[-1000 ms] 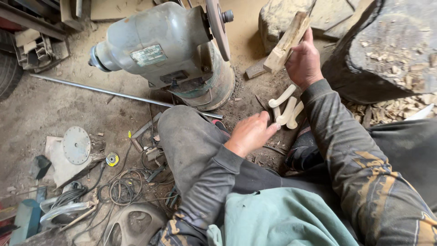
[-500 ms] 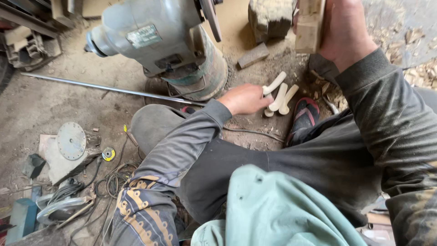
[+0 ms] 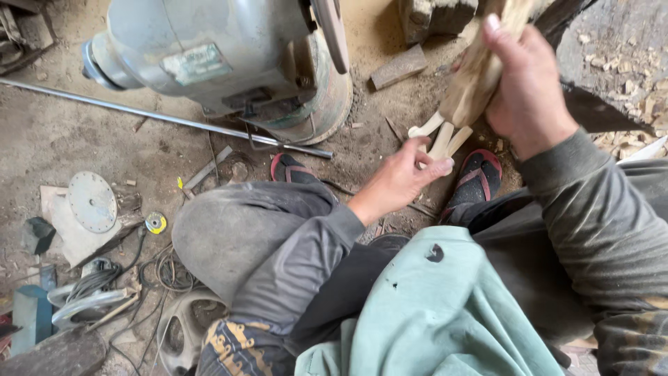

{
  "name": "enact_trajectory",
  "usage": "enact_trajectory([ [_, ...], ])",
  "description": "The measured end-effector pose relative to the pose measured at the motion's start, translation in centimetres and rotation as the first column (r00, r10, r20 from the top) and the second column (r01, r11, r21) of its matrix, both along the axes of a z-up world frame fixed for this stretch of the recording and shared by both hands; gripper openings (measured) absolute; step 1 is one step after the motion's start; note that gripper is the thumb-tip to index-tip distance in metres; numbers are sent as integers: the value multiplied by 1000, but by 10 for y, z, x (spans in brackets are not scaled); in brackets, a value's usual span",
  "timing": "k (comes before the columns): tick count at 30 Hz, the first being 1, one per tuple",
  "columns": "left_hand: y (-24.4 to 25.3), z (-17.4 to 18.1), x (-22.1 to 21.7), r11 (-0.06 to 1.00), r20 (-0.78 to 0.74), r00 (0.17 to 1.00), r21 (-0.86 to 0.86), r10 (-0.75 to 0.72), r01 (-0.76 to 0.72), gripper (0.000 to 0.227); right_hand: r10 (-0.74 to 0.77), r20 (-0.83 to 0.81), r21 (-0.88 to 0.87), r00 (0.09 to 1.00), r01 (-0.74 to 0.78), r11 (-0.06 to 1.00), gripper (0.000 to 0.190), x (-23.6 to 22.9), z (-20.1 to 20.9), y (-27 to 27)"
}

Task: The person sits on the floor and uses a bench grinder to smooth and shape small wooden pieces. They hold each piece with both hands, press it against the spinning wheel, rotate it to work different sides, and then place it on the floor before picking up the next one.

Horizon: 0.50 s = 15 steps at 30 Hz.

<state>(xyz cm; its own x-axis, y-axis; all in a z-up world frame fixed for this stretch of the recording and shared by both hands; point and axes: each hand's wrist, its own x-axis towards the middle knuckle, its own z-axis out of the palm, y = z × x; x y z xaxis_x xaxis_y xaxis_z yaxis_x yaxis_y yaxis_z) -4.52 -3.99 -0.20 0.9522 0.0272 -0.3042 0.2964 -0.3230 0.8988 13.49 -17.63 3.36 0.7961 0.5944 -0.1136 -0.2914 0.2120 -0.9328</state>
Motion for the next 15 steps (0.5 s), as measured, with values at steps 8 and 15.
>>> enact_trajectory([
  [8,7,25,14,909,100,958,-355,270,-219,63,83,-67,193,994,-68,979,60,-23,7,29],
  [15,23,18,14,710,54,976,-694,213,-116,51,26,0,170,1000,-26,985,55,-19,14,37],
])
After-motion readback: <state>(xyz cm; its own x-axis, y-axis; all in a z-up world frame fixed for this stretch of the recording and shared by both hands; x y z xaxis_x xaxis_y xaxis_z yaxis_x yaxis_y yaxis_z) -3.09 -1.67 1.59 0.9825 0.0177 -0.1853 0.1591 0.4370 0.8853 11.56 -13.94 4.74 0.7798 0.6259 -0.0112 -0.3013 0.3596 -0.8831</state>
